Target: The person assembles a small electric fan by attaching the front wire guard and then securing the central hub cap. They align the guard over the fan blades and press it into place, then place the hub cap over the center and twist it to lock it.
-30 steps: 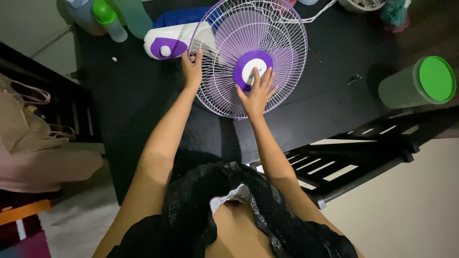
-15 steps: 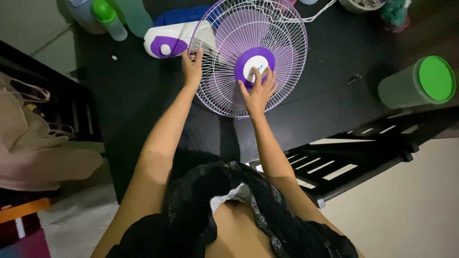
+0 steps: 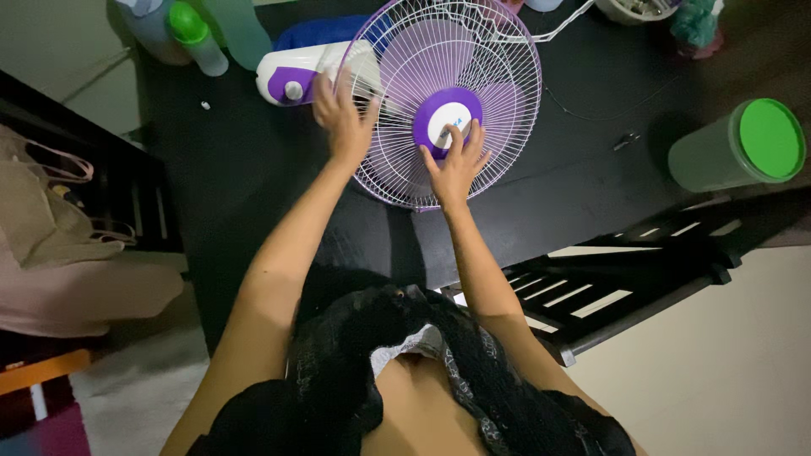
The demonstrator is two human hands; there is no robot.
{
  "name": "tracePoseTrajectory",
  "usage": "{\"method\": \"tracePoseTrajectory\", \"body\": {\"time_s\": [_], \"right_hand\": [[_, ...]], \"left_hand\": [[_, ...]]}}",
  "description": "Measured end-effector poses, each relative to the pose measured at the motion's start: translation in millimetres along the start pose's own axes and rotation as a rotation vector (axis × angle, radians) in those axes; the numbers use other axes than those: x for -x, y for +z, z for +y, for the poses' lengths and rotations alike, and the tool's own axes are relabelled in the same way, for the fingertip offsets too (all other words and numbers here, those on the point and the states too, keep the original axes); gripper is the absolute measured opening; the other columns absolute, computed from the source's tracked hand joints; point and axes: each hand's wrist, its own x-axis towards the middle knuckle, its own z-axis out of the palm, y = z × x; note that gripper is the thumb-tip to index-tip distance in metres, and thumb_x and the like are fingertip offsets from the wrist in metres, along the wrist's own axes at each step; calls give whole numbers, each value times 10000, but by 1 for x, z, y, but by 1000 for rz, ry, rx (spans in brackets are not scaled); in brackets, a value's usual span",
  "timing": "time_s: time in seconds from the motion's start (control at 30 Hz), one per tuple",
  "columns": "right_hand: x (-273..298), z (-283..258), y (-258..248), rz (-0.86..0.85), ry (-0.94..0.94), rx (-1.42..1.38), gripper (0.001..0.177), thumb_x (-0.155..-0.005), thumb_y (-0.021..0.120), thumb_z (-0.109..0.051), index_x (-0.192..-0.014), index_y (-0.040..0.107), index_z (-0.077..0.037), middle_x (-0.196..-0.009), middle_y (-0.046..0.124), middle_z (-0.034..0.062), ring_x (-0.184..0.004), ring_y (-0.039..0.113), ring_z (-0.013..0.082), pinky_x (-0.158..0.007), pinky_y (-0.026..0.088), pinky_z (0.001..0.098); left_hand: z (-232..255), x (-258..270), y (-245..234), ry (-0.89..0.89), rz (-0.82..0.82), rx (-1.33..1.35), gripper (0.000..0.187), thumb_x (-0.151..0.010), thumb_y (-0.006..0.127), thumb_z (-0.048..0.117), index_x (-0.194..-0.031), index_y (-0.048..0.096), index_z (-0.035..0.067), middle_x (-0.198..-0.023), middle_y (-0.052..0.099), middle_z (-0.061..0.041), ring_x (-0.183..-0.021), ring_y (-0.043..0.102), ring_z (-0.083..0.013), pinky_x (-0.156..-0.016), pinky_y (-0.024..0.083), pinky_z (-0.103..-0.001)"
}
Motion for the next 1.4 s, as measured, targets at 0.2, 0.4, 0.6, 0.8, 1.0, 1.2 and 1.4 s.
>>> {"method": "tracePoseTrajectory", "body": {"time_s": [0.2,0.4,0.6,0.8,1.0,1.2,1.4], "right_hand": [[5,-7,-4,23,77,-120,726,-878,797,-512,-1451,470,-207,-1649,215,226,-1559,170,411,-1183,114,739],[3,1,-3,9,74,-187,691,-920,768,-450,-1472,464,-167,-1653,220,232,-1560,178,425,-1163,95,747],[9,11,-4,6,71,-196,625,-959,724,-410,-1479,475,-168,-1664,261,204,-1576,210,389,-1195,82,734],[7,14,-6,7,74,-218,615,-974,712,-392,-1478,460,-143,-1653,255,217,-1556,222,397,-1200,68,716],[6,17,-4,77,66,-288,583,-994,686,-337,-1473,465,-87,-1637,297,239,-1548,254,407,-1216,94,676],[-4,17,-8,154,17,-297,550,-1028,639,-313,-1471,466,-38,-1614,324,270,-1511,307,424,-1231,190,580],[-21,32,-16,243,76,-295,560,-1037,624,-353,-1462,470,-23,-1597,332,274,-1514,289,436,-1227,205,573]], "left_hand": [[56,12,-2,615,-294,-115,666,-1042,615,414,-1608,353,179,-1677,256,-85,-1539,176,-353,-1150,114,-761],[70,23,6,636,-452,-119,632,-1000,634,278,-1587,413,200,-1697,267,-10,-1568,204,-253,-1134,136,-778],[67,21,2,664,-457,-125,685,-955,693,299,-1580,420,229,-1693,245,-9,-1560,201,-272,-1141,140,-778],[71,22,-1,651,-453,-92,727,-940,713,343,-1592,402,264,-1706,208,-45,-1560,196,-307,-1153,146,-762],[72,22,-2,577,-478,-75,713,-964,684,362,-1606,388,268,-1708,202,-81,-1555,194,-351,-1150,132,-763],[71,9,-3,443,-442,-61,694,-984,652,405,-1605,375,263,-1710,151,-95,-1568,122,-369,-1174,54,-755],[61,-5,-11,274,-435,0,696,-1022,627,410,-1630,338,230,-1726,92,-117,-1568,54,-381,-1168,25,-755]]}}
